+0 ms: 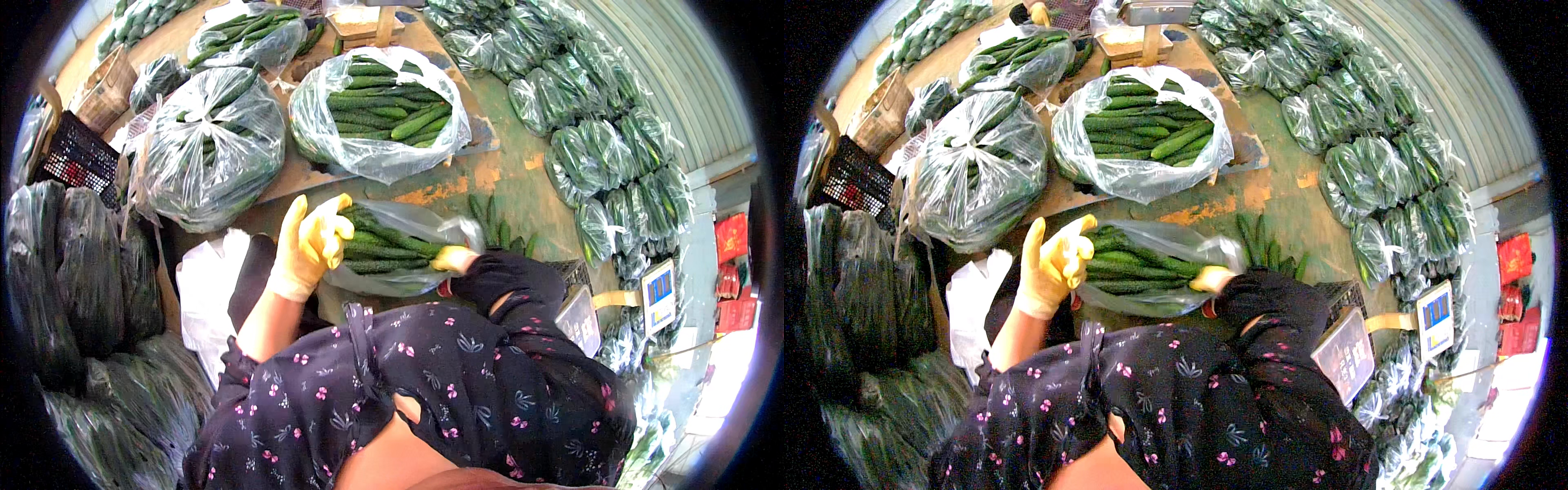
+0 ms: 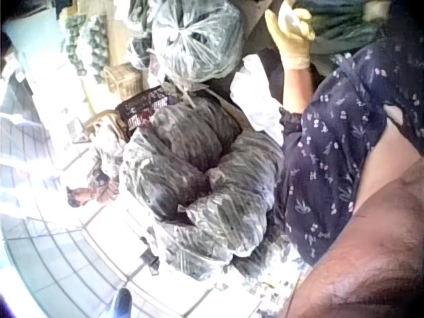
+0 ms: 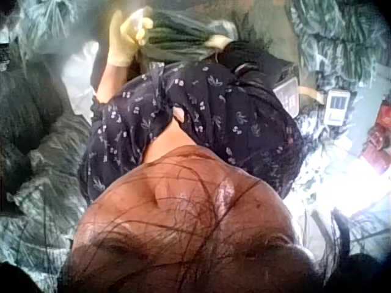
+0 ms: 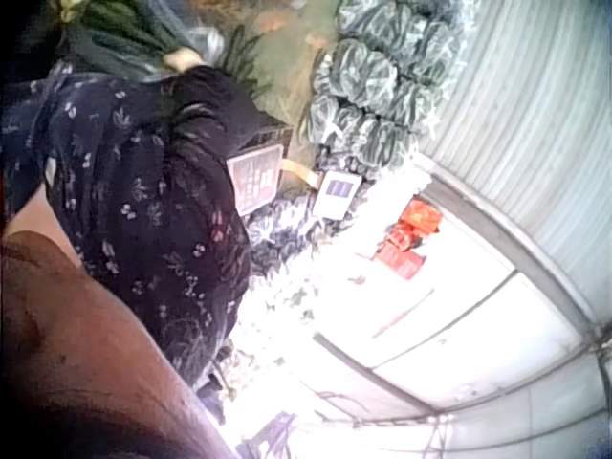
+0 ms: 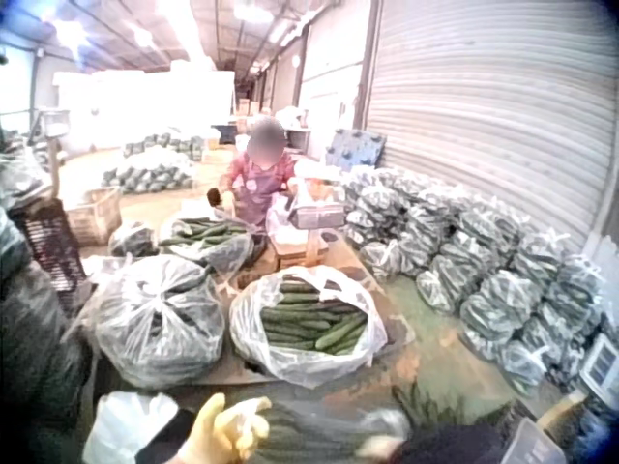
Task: The person sorts cucumbers by hand from large bags into smaller plastic bags while seated on the floor of an agricultural processing facility.
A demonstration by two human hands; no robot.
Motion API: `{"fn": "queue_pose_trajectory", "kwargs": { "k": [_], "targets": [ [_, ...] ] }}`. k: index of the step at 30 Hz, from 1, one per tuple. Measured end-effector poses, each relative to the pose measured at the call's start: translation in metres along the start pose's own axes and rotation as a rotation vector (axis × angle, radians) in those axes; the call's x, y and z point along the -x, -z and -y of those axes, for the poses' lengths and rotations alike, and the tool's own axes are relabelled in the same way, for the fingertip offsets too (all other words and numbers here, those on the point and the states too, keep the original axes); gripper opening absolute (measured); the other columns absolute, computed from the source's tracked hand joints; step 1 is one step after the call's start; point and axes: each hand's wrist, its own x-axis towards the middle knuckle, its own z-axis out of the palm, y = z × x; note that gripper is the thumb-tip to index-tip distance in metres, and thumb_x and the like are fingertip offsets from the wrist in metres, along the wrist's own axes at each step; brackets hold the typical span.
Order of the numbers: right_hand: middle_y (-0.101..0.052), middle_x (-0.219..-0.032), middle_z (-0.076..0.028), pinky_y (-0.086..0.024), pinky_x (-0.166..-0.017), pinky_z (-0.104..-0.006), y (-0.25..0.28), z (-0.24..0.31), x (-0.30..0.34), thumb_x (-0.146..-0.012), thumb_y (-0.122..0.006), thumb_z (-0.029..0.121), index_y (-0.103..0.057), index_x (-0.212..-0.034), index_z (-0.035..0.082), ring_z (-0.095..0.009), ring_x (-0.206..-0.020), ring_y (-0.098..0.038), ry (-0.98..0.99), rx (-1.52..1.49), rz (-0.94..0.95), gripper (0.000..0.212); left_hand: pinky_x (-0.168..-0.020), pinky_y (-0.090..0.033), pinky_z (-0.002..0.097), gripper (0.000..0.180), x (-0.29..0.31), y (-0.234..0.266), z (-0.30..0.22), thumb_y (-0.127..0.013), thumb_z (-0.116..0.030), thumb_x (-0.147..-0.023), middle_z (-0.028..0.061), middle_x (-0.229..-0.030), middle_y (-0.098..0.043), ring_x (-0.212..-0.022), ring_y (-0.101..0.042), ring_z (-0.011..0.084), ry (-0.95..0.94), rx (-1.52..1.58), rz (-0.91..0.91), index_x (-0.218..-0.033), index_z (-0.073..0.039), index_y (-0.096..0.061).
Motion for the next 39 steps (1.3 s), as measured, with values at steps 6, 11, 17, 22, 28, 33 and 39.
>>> {"fn": "queue_pose_trajectory", "kwargs": {
  "k": [6, 11, 17, 22, 28, 33, 39],
  "targets": [
    [-0.067, -0.089, -0.003, -0.05, -0.062, -0.0326, 0.095, -0.033, 0.097, -0.088, -0.065, 0.021, -0.068, -0.102, 0.008, -0.015, -0.068, -0.059, 0.07, -0.897, 0.022, 0.02, -0.042, -0.047, 0.0244, 0.079, -0.01, 0.003, 0.002, -0.041, -0.063, -0.092, 0.014, -0.084, -0.066, -0.047, -0.055, 0.0132, 0.026, -0.013, -0.047, -0.135, 0.004, -0.041],
    [-0.07, -0.084, -0.006, -0.053, -0.061, -0.0264, 0.268, -0.045, 0.09, -0.092, -0.062, 0.026, -0.069, -0.099, 0.005, -0.012, -0.071, -0.065, -0.056, -1.015, -0.55, 0.023, -0.045, -0.049, 0.0251, 0.068, -0.019, 0.001, 0.004, -0.046, -0.052, -0.095, 0.0178, -0.089, -0.066, -0.053, -0.061, 0.0165, 0.009, -0.021, -0.037, -0.139, -0.001, -0.039],
    [-0.067, -0.113, -0.014, -0.049, -0.092, -0.0396, 0.311, -0.109, -0.055, -0.079, -0.059, 0.009, -0.067, -0.115, 0.013, -0.031, -0.105, -0.063, -0.419, -0.115, -0.881, 0.037, -0.049, -0.049, 0.0248, 0.072, -0.033, 0.002, -0.005, -0.05, -0.051, -0.094, 0.0176, -0.094, -0.064, -0.055, -0.06, 0.0171, 0.035, -0.046, -0.089, -0.145, -0.003, -0.033],
    [-0.066, -0.114, -0.014, -0.049, -0.093, -0.0418, 0.307, -0.104, -0.11, -0.078, -0.059, 0.006, -0.065, -0.117, 0.014, -0.031, -0.111, -0.061, -0.441, 0.053, -0.671, 0.041, -0.054, -0.05, 0.0241, 0.076, -0.036, -0.001, -0.013, -0.052, -0.053, -0.091, 0.0156, -0.095, -0.062, -0.058, -0.06, 0.016, 0.063, -0.086, -0.13, -0.146, -0.004, -0.032],
    [-0.067, -0.106, -0.016, -0.05, -0.09, -0.042, 0.317, -0.103, -0.058, -0.071, -0.073, 0.013, -0.069, -0.103, 0.014, -0.034, -0.104, -0.062, -0.215, -0.131, -0.81, 0.033, -0.057, -0.049, 0.0246, 0.076, -0.035, 0.002, -0.016, -0.054, -0.054, -0.09, 0.0154, -0.097, -0.062, -0.06, -0.059, 0.0157, 0.074, -0.08, -0.134, -0.146, -0.005, -0.033],
    [-0.062, -0.124, -0.012, -0.057, -0.084, -0.0352, 0.305, -0.072, 0.062, -0.09, -0.063, 0.006, -0.054, -0.127, 0.005, -0.024, -0.107, -0.063, 0.486, -1.517, -1.495, 0.038, -0.057, -0.051, 0.0262, 0.074, -0.031, 0.002, -0.016, -0.052, -0.053, -0.091, 0.0178, -0.099, -0.062, -0.06, -0.061, 0.0176, 0.066, -0.059, -0.134, -0.145, -0.005, -0.034],
    [-0.055, -0.133, -0.018, -0.056, -0.091, -0.045, 0.244, -0.068, 0.089, -0.098, -0.052, 0.015, -0.045, -0.137, 0.0, -0.032, -0.12, -0.056, 1.121, -2.222, -1.074, 0.042, -0.049, -0.052, 0.0288, 0.067, -0.031, 0.007, -0.006, -0.048, -0.051, -0.093, 0.0222, -0.097, -0.065, -0.054, -0.063, 0.0209, 0.011, 0.006, -0.121, -0.14, -0.004, -0.039]
  ]
}}
